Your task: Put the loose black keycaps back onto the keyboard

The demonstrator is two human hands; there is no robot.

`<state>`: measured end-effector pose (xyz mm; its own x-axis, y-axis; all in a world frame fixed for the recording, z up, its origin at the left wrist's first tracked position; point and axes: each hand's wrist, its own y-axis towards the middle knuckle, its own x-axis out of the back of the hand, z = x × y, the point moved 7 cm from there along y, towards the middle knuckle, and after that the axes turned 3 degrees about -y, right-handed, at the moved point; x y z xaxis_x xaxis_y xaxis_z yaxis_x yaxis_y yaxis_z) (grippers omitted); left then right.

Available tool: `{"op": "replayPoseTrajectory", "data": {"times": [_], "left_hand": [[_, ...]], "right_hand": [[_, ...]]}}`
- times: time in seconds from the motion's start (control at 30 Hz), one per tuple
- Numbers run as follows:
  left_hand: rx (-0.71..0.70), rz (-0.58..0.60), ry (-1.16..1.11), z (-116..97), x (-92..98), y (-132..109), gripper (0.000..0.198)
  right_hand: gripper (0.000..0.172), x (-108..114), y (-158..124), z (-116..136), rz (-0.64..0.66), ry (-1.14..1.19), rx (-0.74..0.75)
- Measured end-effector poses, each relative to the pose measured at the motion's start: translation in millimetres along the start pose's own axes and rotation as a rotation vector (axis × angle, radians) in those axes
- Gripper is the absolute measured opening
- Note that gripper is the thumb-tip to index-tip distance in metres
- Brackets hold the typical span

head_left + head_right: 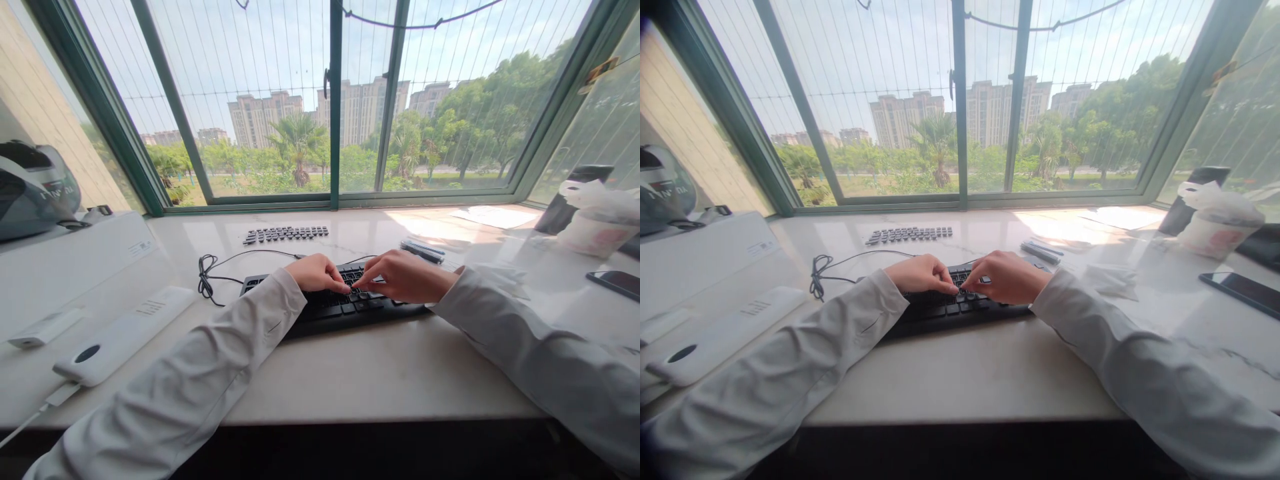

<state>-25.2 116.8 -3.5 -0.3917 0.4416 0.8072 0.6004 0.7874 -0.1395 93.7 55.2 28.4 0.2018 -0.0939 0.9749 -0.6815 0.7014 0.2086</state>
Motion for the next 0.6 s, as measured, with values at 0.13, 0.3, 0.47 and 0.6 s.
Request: {"op": "replayPoseTrajectory", "data": {"times": [0.13, 0.3, 0.47, 0.6], "left_hand": [[0.088, -0.274, 0.136, 15, 24.3, -1, 0.036], [0.179, -0.529, 0.351, 25, 39.0, -7, 0.02], [0.271, -0.563, 0.555, 25, 46.1, -14, 0.023], [0.357, -0.474, 0.628, 34, 48.5, -15, 0.03]], "right_hand": [[0.022, 4, 0, 2, -0.069, -0.001, 0.006], [0.023, -4, 2, 12, -0.029, -0.029, 0.068], [0.024, -2, 1, 9, -0.049, -0.011, 0.042], [0.026, 9, 10, -13, -0.231, -0.035, -0.101]]}}
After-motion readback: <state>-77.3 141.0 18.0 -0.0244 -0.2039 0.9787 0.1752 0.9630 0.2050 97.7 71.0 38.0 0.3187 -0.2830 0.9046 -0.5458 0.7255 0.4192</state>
